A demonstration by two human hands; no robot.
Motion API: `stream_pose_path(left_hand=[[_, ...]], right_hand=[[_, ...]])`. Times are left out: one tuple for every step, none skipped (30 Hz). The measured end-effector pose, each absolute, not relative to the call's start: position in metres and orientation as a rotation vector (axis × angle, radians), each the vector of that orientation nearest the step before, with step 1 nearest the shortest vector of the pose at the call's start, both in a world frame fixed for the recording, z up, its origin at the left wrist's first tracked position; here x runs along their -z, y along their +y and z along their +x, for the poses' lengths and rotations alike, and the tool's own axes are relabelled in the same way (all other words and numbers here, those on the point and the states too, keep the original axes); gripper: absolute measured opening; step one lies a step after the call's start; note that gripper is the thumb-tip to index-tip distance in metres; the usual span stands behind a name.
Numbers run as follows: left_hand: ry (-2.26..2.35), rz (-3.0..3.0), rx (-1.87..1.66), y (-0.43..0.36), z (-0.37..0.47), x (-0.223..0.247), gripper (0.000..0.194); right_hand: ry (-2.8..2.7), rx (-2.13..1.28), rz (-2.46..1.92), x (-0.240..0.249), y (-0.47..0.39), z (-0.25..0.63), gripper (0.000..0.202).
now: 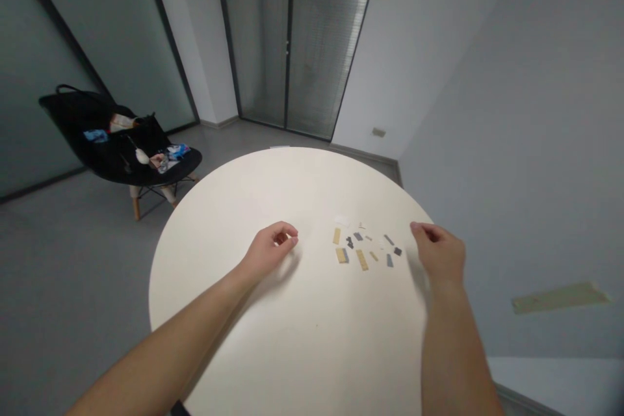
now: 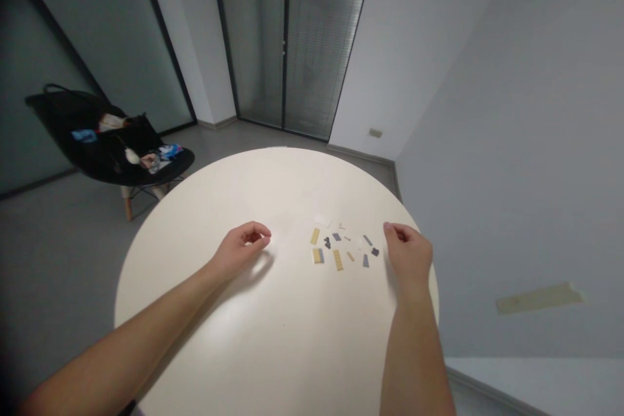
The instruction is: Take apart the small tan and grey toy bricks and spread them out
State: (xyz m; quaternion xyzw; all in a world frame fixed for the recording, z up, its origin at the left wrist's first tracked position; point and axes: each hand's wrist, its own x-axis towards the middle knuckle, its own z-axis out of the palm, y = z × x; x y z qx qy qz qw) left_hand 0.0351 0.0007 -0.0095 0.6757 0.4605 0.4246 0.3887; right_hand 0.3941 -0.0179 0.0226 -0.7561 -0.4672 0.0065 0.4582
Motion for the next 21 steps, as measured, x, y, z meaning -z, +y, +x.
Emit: stream_pose_path(left_hand=[[1.173, 1.734, -1.069, 0.001, 0.034, 0.010, 0.016], [1.172, 1.745, -1.055, 0.000, 0.033, 0.011, 0.019], [1.168, 1.752, -1.038, 0.000, 0.032, 0.012, 0.024], [1.163, 1.760, -1.016, -0.001, 0.031, 0.012, 0.030], [1.159, 1.772, -0.989, -0.002, 0.029, 0.012, 0.037], [1.158, 1.793, -0.959, -0.003, 0.027, 0.010, 0.044], [1.161, 1.823, -0.925, -0.005, 0.025, 0.008, 0.051], [1.169, 1.858, -0.894, -0.007, 0.023, 0.004, 0.056], [1.181, 1.896, -0.867, -0.009, 0.021, 0.000, 0.061], [1.194, 1.934, -0.835, -0.012, 0.019, -0.005, 0.064], [1.206, 1.975, -0.813, -0.015, 0.017, -0.010, 0.066], [1.209, 2.037, -0.797, -0.018, 0.016, -0.015, 0.068], [1.206, 2.113, -0.778, -0.022, 0.014, -0.018, 0.069], [1.198, 2.200, -0.741, -0.026, 0.013, -0.021, 0.071], [1.194, 2.287, -0.694, -0.031, 0.011, -0.022, 0.071], [1.203, 2.360, -0.641, -0.036, 0.009, -0.021, 0.071], [1.219, 2.427, -0.564, -0.041, 0.007, -0.019, 0.072], [1.247, 2.485, -0.497, -0.046, 0.004, -0.016, 0.071], [1.266, 2.535, -0.432, -0.052, 0.000, -0.013, 0.070], [1.280, 2.578, -0.387, -0.057, -0.003, -0.008, 0.069], [1.291, 2.611, -0.350, -0.061, -0.007, -0.004, 0.069]], right_hand=[[-1.175, -0.012, -1.860, -0.026, -0.019, 0.390, 0.039], [-1.211, -0.003, -1.854, -0.029, -0.021, 0.386, 0.039], [-1.258, 0.008, -1.841, -0.034, -0.024, 0.380, 0.039], [-1.317, 0.015, -1.821, -0.038, -0.027, 0.373, 0.039], [-1.390, 0.020, -1.789, -0.043, -0.032, 0.366, 0.038], [-1.465, 0.012, -1.752, -0.047, -0.037, 0.359, 0.037], [-1.527, -0.002, -1.717, -0.049, -0.043, 0.352, 0.035], [-1.595, -0.029, -1.680, -0.049, -0.050, 0.346, 0.034], [-1.656, -0.029, -1.638, -0.048, -0.058, 0.340, 0.033], [-1.731, -0.010, -1.614, -0.044, -0.066, 0.335, 0.033], [-1.810, 0.030, -1.580, -0.039, -0.075, 0.330, 0.035], [-1.867, 0.073, -1.551, -0.032, -0.084, 0.326, 0.039], [-1.918, 0.082, -1.557, -0.024, -0.093, 0.323, 0.044], [-1.959, 0.078, -1.586, -0.016, -0.103, 0.320, 0.048], [-1.990, 0.072, -1.630, -0.009, -0.112, 0.318, 0.051], [-2.008, 0.075, -1.666, -0.002, -0.121, 0.315, 0.054], [-2.043, 0.074, -1.687, 0.004, -0.129, 0.313, 0.058], [-2.064, 0.083, -1.704, 0.010, -0.137, 0.311, 0.060], [-2.084, 0.088, -1.727, 0.015, -0.144, 0.308, 0.063], [-2.105, 0.092, -1.746, 0.019, -0.149, 0.306, 0.064], [-2.121, 0.094, -1.763, 0.023, -0.154, 0.304, 0.065]])
